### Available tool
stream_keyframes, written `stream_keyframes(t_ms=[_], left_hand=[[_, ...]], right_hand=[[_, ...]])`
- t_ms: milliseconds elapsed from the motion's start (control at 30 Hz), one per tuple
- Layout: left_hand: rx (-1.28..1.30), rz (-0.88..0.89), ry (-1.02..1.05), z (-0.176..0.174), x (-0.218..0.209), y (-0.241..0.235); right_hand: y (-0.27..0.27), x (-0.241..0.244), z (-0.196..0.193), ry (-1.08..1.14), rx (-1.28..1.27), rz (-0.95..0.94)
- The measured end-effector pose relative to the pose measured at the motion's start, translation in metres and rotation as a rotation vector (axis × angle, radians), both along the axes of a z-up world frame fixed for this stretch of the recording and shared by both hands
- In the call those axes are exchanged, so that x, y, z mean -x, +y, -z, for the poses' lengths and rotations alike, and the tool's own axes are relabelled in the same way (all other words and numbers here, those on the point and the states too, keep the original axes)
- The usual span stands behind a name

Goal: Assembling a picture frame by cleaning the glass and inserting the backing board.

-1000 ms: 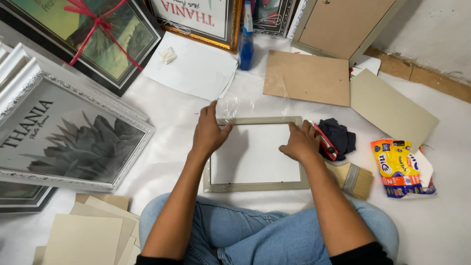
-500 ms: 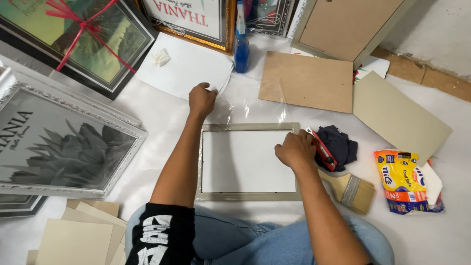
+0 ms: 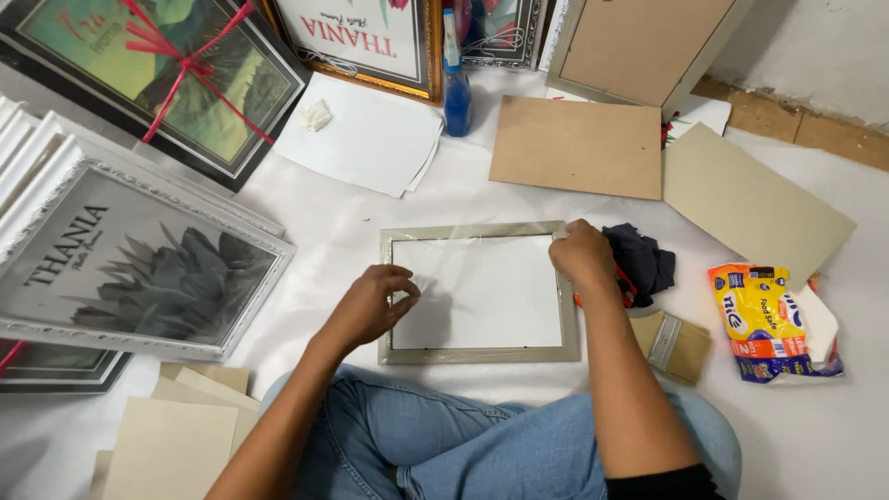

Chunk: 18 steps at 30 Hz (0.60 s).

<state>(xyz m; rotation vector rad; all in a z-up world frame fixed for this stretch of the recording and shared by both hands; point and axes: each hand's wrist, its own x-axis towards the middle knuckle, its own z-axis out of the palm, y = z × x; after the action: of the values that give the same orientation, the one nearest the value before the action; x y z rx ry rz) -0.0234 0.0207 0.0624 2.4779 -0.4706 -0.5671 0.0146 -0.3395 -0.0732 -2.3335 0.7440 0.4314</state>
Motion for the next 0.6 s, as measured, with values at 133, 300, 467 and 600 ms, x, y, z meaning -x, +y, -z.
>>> stream_keyframes(t_ms=[133,300,467,600], left_hand=[[-0.120,0.024,-0.124,0.019,0.027,0.009],[-0.125,-0.067,-0.103,0.044,0.036,0.018],[-0.130,-0.102,-0.088,0.064,0.043,0.024],[-0.085,-0.119,-0.015,0.090,0.036,0.034]], right_hand=[[0.030,0.025,-0.079,-0.230,-0.624,0.459],[0.037,0.037,-0.079,0.052,-0.878,0.556],[0.039,0.054,-0.073,0.130,-0.856,0.479],[0.018,0.066,-0.038,0.184,-0.737,0.319]])
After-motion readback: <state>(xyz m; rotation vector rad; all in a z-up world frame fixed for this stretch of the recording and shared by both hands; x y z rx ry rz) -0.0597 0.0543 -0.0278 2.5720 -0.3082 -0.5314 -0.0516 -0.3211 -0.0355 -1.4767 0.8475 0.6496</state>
